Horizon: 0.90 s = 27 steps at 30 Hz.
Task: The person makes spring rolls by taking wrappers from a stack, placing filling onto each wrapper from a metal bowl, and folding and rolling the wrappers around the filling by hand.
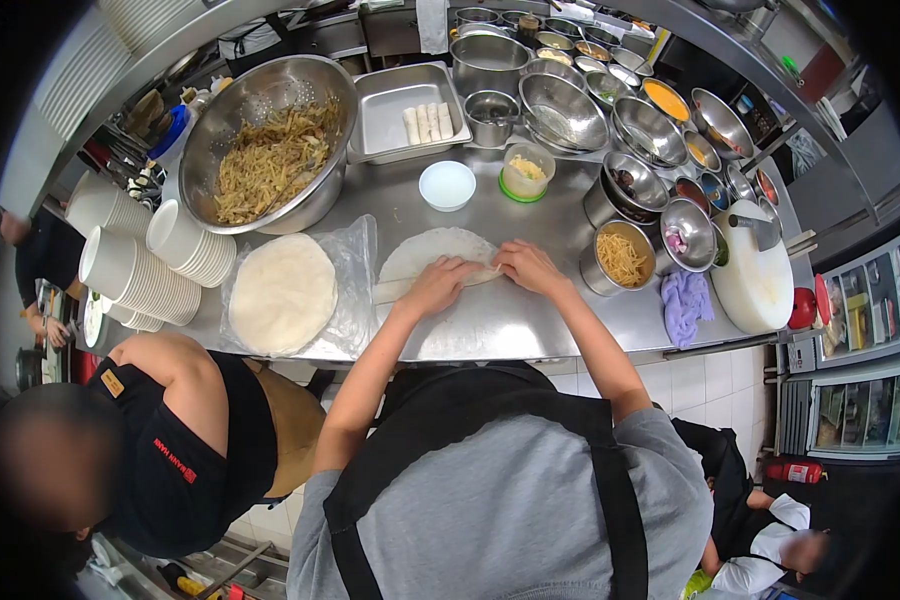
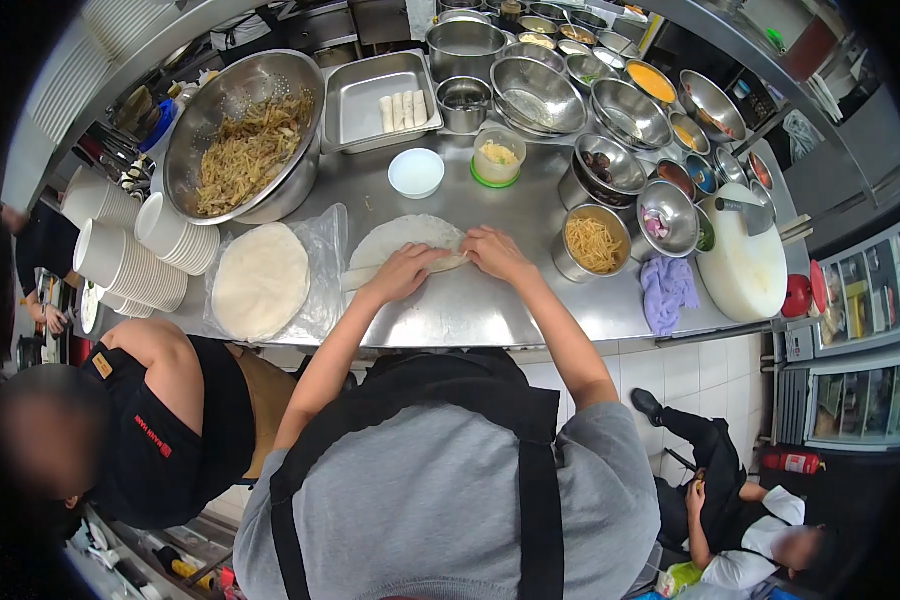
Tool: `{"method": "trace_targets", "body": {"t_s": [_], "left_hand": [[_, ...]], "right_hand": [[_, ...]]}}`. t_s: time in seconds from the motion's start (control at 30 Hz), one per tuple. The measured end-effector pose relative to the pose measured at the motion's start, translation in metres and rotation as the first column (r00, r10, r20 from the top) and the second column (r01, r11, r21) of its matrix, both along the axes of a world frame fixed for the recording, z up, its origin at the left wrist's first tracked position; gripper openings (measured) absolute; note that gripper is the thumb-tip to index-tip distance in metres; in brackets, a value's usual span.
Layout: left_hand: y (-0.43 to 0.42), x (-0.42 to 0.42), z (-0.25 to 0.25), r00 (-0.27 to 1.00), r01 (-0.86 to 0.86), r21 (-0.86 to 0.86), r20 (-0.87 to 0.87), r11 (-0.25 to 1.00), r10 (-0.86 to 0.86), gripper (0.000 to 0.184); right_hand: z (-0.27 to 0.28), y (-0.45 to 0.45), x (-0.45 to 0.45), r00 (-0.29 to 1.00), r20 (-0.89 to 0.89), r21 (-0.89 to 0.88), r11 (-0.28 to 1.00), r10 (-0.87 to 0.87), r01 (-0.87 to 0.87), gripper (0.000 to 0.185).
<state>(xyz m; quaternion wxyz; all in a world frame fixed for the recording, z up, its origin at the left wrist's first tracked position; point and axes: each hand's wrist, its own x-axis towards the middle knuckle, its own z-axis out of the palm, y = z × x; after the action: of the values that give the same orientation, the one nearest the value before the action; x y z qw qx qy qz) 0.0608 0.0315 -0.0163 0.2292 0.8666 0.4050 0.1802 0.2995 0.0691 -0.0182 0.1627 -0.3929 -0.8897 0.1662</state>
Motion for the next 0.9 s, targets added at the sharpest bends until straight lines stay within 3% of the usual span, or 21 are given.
{"method": "trace_targets", "body": {"t_s": [0.03,0.13,0.23,0.33,0.43,0.53,0.73,0.83,0.9], "left_hand": [[0.000,0.001,-0.002,1.000,-0.007,0.006,-0.021,1.000,0.007,0.051],[0.000,0.002,-0.006,0.998,-0.046,-0.013,-0.043,0.999,0.045,0.049],[0.001,0.003,-0.006,0.996,-0.079,-0.044,-0.042,0.996,0.078,0.044],[0.006,0.003,-0.010,0.996,-0.085,-0.057,-0.043,0.995,0.083,0.036],[0.008,0.006,-0.014,0.996,-0.089,-0.058,-0.009,0.994,0.089,0.030],[0.008,0.006,-0.015,0.996,-0.094,-0.055,0.004,0.994,0.095,0.028],[0.011,0.006,-0.019,0.995,-0.100,-0.044,0.016,0.994,0.100,0.023],[0.013,0.006,-0.021,0.994,-0.108,-0.042,0.025,0.993,0.109,0.021],[0.015,0.006,-0.024,0.993,-0.118,-0.044,0.028,0.992,0.119,0.021]], "right_hand": [[0.004,-0.001,-0.001,0.999,0.035,0.044,0.999,-0.025,0.024,0.007],[0.011,-0.014,-0.016,0.966,-0.049,-0.074,0.965,-0.256,0.252,0.004],[0.007,-0.020,-0.026,0.939,-0.122,-0.051,0.947,-0.322,0.318,0.009],[-0.011,-0.019,-0.030,0.879,-0.349,-0.077,0.944,-0.326,0.319,0.021],[-0.016,-0.026,-0.038,0.727,-0.517,-0.230,0.891,-0.452,0.391,0.030],[-0.013,-0.034,-0.051,0.465,-0.664,-0.443,0.809,-0.586,0.387,0.025],[-0.042,-0.036,-0.050,0.679,-0.660,-0.093,0.932,-0.321,0.351,0.018],[-0.038,-0.041,-0.052,0.659,-0.636,-0.308,0.915,-0.402,0.261,0.018],[-0.033,-0.047,-0.058,0.614,-0.637,-0.357,0.885,-0.466,0.300,0.016]]}}
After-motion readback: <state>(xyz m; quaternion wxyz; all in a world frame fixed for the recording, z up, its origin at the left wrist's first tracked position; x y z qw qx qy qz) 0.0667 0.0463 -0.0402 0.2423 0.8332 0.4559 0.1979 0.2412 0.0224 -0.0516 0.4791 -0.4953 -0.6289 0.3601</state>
